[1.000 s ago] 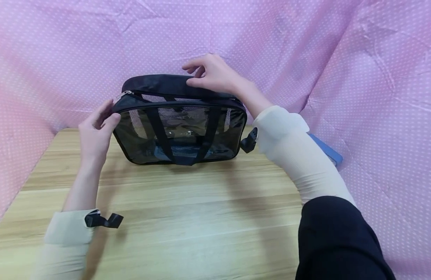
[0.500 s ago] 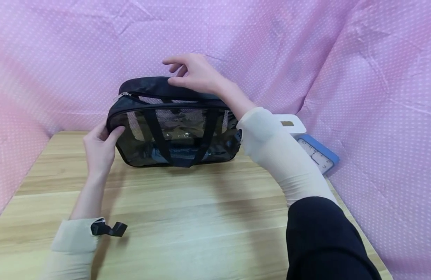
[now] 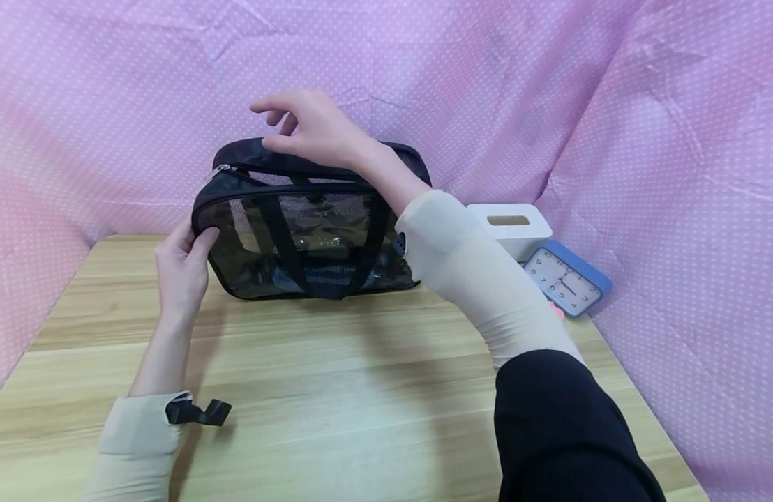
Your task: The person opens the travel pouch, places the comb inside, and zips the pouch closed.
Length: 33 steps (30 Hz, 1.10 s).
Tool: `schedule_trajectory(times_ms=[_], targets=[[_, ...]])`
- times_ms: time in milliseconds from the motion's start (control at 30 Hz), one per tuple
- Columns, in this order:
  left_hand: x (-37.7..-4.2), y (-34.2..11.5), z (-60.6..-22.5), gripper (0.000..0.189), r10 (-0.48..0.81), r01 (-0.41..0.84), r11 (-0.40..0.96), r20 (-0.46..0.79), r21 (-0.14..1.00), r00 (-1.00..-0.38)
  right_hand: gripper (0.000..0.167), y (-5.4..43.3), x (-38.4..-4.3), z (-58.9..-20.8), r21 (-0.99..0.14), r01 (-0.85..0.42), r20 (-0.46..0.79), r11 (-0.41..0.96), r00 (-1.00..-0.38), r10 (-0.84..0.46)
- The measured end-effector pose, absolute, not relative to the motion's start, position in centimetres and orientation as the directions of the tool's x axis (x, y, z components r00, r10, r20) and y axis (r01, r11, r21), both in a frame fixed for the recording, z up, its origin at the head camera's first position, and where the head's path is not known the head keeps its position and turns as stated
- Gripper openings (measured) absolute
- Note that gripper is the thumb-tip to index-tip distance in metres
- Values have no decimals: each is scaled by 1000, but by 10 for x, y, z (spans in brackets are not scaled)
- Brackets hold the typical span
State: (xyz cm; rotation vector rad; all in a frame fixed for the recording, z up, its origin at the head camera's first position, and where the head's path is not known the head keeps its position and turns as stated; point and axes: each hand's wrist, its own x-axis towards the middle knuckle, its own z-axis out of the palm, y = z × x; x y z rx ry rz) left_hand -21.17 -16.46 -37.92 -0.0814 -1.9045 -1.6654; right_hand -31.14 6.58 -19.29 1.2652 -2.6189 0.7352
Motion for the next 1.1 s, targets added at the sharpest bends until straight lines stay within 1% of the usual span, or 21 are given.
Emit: schedule_trajectory(times_ms=[200,400,733,967,1100], targets=[[-210,-166,-380,34,-348,413,189,454,891,-820,48,38,-306,-193,-307,-813,325,495,-579,-748],[-210,-164,-379,33,-354,409,173,444,896,-823,46,11,-298,-191,-236,-823,240,517,-565,-789],[-213,-160,-378,33,-351,420,146,444,896,-825,44,-7,-293,-193,-182,-842,153,508,-534,-831],[-212,-162,-378,34,-359,426,143,448,893,-819,36,-19,-288,-198,-41,-868,70,495,-497,-865],[-211,-162,-379,33,-358,421,150,446,895,-820,35,-22,-284,-202,17,-863,40,504,-503,-863]])
